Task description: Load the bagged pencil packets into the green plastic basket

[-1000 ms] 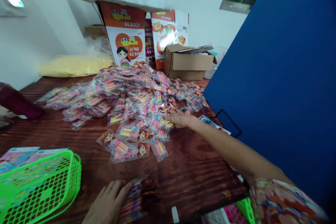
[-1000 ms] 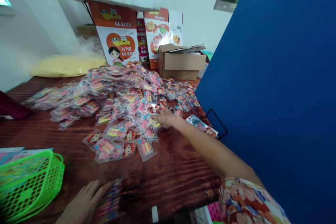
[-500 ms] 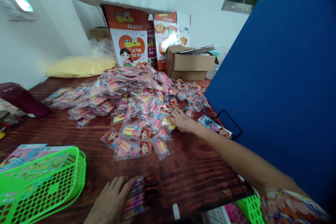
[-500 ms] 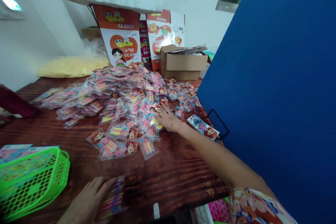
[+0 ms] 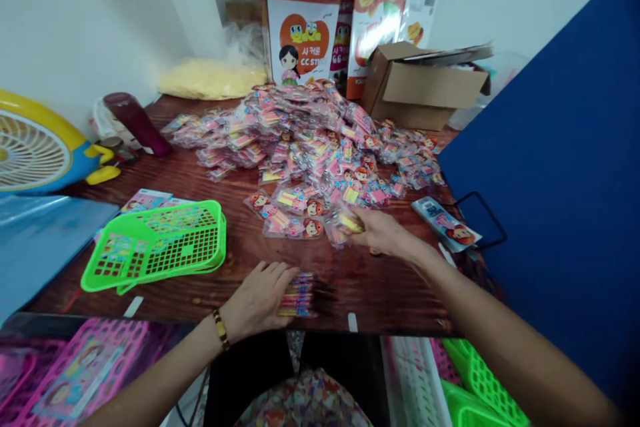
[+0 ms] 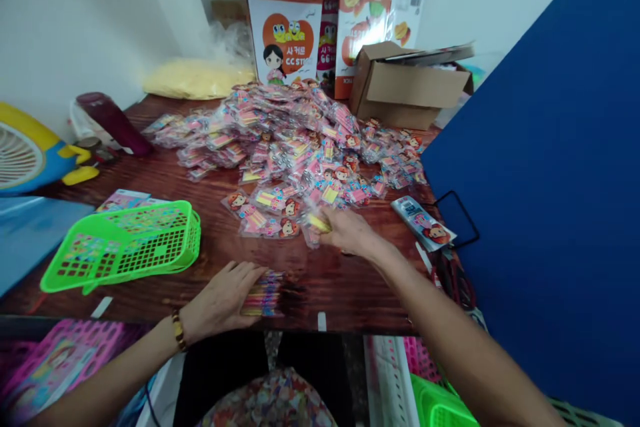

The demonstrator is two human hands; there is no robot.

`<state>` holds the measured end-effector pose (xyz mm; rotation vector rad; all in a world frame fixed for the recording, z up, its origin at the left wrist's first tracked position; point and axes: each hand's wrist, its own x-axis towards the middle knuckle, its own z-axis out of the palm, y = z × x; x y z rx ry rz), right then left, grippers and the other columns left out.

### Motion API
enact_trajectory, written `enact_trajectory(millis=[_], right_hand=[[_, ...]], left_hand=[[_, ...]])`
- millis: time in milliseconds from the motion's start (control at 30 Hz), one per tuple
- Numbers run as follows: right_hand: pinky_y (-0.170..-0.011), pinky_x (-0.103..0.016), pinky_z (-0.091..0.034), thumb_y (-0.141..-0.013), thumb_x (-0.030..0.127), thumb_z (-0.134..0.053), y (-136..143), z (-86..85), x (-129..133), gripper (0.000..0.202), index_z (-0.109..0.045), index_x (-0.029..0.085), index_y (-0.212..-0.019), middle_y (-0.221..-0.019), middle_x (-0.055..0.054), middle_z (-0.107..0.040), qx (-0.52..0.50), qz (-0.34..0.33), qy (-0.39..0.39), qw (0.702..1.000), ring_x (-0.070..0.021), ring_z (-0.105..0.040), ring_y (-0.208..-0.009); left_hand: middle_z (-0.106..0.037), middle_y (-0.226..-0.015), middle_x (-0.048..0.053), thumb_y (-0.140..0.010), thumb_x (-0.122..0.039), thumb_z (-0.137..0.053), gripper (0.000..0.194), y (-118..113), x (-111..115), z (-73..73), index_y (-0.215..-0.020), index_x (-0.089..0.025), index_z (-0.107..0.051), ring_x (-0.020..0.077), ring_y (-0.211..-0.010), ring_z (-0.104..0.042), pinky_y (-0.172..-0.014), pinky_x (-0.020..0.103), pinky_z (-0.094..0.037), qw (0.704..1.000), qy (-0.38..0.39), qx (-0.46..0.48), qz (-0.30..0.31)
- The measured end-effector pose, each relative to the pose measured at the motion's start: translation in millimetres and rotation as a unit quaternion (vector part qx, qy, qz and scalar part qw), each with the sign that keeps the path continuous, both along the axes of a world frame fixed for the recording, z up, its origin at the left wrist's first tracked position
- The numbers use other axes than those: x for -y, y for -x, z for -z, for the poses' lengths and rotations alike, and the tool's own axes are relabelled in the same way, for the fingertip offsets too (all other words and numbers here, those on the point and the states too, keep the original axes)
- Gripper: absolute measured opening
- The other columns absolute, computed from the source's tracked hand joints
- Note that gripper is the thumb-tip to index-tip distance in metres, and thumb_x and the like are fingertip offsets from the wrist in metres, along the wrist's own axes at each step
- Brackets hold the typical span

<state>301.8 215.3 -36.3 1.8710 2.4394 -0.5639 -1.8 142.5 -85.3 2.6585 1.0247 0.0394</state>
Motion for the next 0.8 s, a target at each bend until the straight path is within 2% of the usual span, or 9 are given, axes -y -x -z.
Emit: enact_trajectory(millis=[133, 233, 333, 467, 633, 700, 800], right_hand=[[-0.078, -0.032, -0.043, -0.081, 0.030, -0.058, 86, -1.7, 15, 0.038, -0.052, 0.016, -0.116, -0.108, -0.013, -0.066, -0.001, -0.097, -0.004, 0.995, -0.0275, -0.062, -0.096], [-0.079, -0.035, -0.046, -0.083, 0.026, -0.054, 118, 5.7, 20, 0.034, -0.052, 0.015, -0.115, -0.107, -0.013, -0.067, -0.004, -0.140, 0.035, 0.989, -0.0280, -0.063, -0.096], [-0.077, -0.031, -0.047, -0.084, 0.025, -0.053, 118, 8.5, 23, 0.025, -0.055, 0.018, -0.107, -0.106, -0.009, -0.067, -0.019, -0.177, 0.070, 0.982, -0.0232, -0.064, -0.092], [-0.080, -0.031, -0.047, -0.084, 0.027, -0.056, 105, 8.3, 21, 0.029, -0.056, 0.014, -0.109, -0.110, -0.012, -0.064, -0.045, -0.175, 0.090, 0.979, -0.0233, -0.062, -0.095], [-0.078, -0.027, -0.045, -0.095, 0.032, -0.046, 106, 17.4, 11, 0.025, -0.062, 0.016, -0.106, -0.101, -0.009, -0.067, -0.109, -0.189, 0.135, 0.967, -0.0193, -0.062, -0.091], [-0.076, -0.026, -0.044, -0.093, 0.029, -0.050, 109, 21.7, 10, 0.021, -0.064, 0.016, -0.101, -0.098, -0.008, -0.068, -0.095, -0.177, 0.108, 0.974, -0.0196, -0.062, -0.090], [-0.081, -0.028, -0.044, -0.091, 0.026, -0.052, 110, 21.9, 15, 0.017, -0.064, 0.016, -0.098, -0.099, -0.009, -0.068, -0.082, -0.163, 0.085, 0.979, -0.0212, -0.062, -0.094]], left_hand=[[-0.058, -0.114, 0.008, -0.069, -0.041, -0.077, 0.062, -3, 1, -4.9, -0.119, -0.017, -0.050, 0.0284, -0.111, -0.049, -0.102, 0.046, -0.035, 0.999, -0.032, 0.010, 0.018], [-0.056, -0.121, 0.008, -0.065, -0.044, -0.081, 0.068, -3, 6, -6.5, -0.122, -0.021, -0.051, 0.0303, -0.120, -0.044, -0.107, 0.048, -0.031, 0.998, -0.061, 0.031, -0.001], [-0.047, -0.134, 0.009, -0.060, -0.045, -0.084, 0.075, 2, 15, 1.2, -0.124, -0.025, -0.052, 0.0329, -0.128, -0.036, -0.112, 0.052, -0.025, 0.991, -0.104, 0.063, -0.052], [-0.032, -0.147, 0.015, -0.056, -0.046, -0.085, 0.086, 5, 24, 14.4, -0.131, -0.023, -0.049, 0.0384, -0.140, -0.020, -0.115, 0.058, -0.018, 0.979, -0.146, 0.093, -0.108], [-0.026, -0.150, 0.015, -0.057, -0.046, -0.085, 0.080, 6, 27, 21.8, -0.126, -0.023, -0.052, 0.0416, -0.142, -0.015, -0.115, 0.060, -0.019, 0.976, -0.143, 0.102, -0.127], [-0.020, -0.152, 0.018, -0.059, -0.046, -0.085, 0.089, 7, 27, 25.4, -0.135, -0.023, -0.044, 0.0429, -0.143, -0.012, -0.114, 0.061, -0.021, 0.972, -0.153, 0.120, -0.135], [-0.006, -0.155, 0.022, -0.061, -0.050, -0.083, 0.111, 9, 26, 32.6, -0.148, -0.021, -0.021, 0.0440, -0.144, -0.008, -0.113, 0.063, -0.024, 0.966, -0.145, 0.153, -0.151]])
